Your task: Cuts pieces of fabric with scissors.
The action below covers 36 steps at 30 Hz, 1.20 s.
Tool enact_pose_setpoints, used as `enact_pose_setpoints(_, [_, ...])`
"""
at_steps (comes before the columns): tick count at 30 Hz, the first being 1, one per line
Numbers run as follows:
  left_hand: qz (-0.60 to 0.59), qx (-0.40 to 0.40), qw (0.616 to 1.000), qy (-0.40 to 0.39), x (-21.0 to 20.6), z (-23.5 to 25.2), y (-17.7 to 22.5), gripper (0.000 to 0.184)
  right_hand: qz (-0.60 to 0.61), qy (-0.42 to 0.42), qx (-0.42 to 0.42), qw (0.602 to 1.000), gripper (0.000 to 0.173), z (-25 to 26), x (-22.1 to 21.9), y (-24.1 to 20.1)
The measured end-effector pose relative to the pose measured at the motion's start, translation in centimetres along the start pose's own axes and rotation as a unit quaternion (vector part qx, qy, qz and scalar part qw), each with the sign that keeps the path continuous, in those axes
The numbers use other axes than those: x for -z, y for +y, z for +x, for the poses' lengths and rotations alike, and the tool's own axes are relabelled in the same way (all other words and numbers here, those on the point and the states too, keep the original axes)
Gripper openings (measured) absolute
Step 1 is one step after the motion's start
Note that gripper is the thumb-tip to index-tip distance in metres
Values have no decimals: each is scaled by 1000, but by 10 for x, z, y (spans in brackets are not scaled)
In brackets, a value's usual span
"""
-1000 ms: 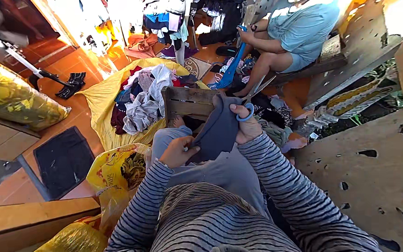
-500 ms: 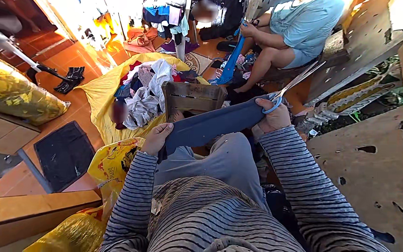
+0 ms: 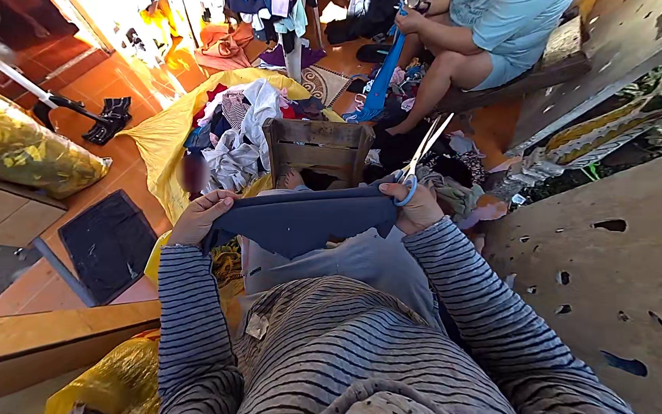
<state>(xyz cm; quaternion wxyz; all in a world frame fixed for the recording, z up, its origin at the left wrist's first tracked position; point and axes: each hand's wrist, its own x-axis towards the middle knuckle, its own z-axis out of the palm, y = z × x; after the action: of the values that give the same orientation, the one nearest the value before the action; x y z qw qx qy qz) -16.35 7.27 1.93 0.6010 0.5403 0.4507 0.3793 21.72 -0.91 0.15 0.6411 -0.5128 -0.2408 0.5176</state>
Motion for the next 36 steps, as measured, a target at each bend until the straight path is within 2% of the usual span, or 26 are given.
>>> enact_pose_setpoints(2, [149, 31, 982, 112, 4, 7, -9, 12, -113, -4, -28, 993, 15, 1, -1, 31])
enact_pose_setpoints(3, [236, 46, 958, 156, 5, 13, -12, 20, -184, -16, -46, 982, 17, 2, 3, 49])
enact_pose_setpoints(5, [353, 53, 916, 184, 0, 19, -10, 34, -328, -49, -87, 939, 28, 2, 12, 79])
enact_pose_setpoints(7, [398, 38, 905, 144, -16, 17, -3, 33, -429, -74, -112, 893, 46, -2, 17, 91])
enact_pose_setpoints(10, [411, -50, 910, -36, -42, 2, -22, 21, -477, -81, -71, 872, 61, -9, 23, 88])
enact_pose_setpoints(12, [458, -95, 866, -175, -57, -14, -47, 16, -486, -102, -10, 868, 59, -13, 31, 86])
enact_pose_setpoints(14, [493, -69, 835, -235, -71, -34, -64, 22, -472, -148, 28, 869, 54, -16, 42, 84])
enact_pose_setpoints(16, [502, -93, 837, -196, -79, -52, -85, 25, -440, -240, 16, 865, 51, -22, 51, 78])
enact_pose_setpoints(17, [508, -135, 836, -159, -81, -58, -97, 24, -417, -306, -23, 855, 46, -25, 52, 71])
enact_pose_setpoints(19, [524, -224, 815, -100, -81, -58, -117, 23, -370, -432, -164, 806, 37, -28, 50, 58])
enact_pose_setpoints(20, [532, -246, 805, -86, -80, -56, -122, 23, -358, -465, -236, 775, 31, -28, 46, 55])
enact_pose_setpoints(21, [539, -256, 799, -82, -79, -52, -125, 23, -358, -478, -293, 747, 29, -29, 43, 54])
enact_pose_setpoints(23, [550, -260, 790, -81, -78, -45, -127, 22, -374, -471, -357, 715, 33, -27, 37, 56])
enact_pose_setpoints(27, [548, -281, 786, -52, -79, -38, -139, 20, -373, -444, -428, 693, 37, -21, 30, 63])
enact_pose_setpoints(31, [529, -288, 797, -35, -76, -41, -143, 21, -367, -449, -451, 679, 40, -15, 26, 69])
enact_pose_setpoints(36, [500, -288, 817, -14, -74, -45, -148, 17, -351, -456, -439, 690, 36, -9, 14, 76])
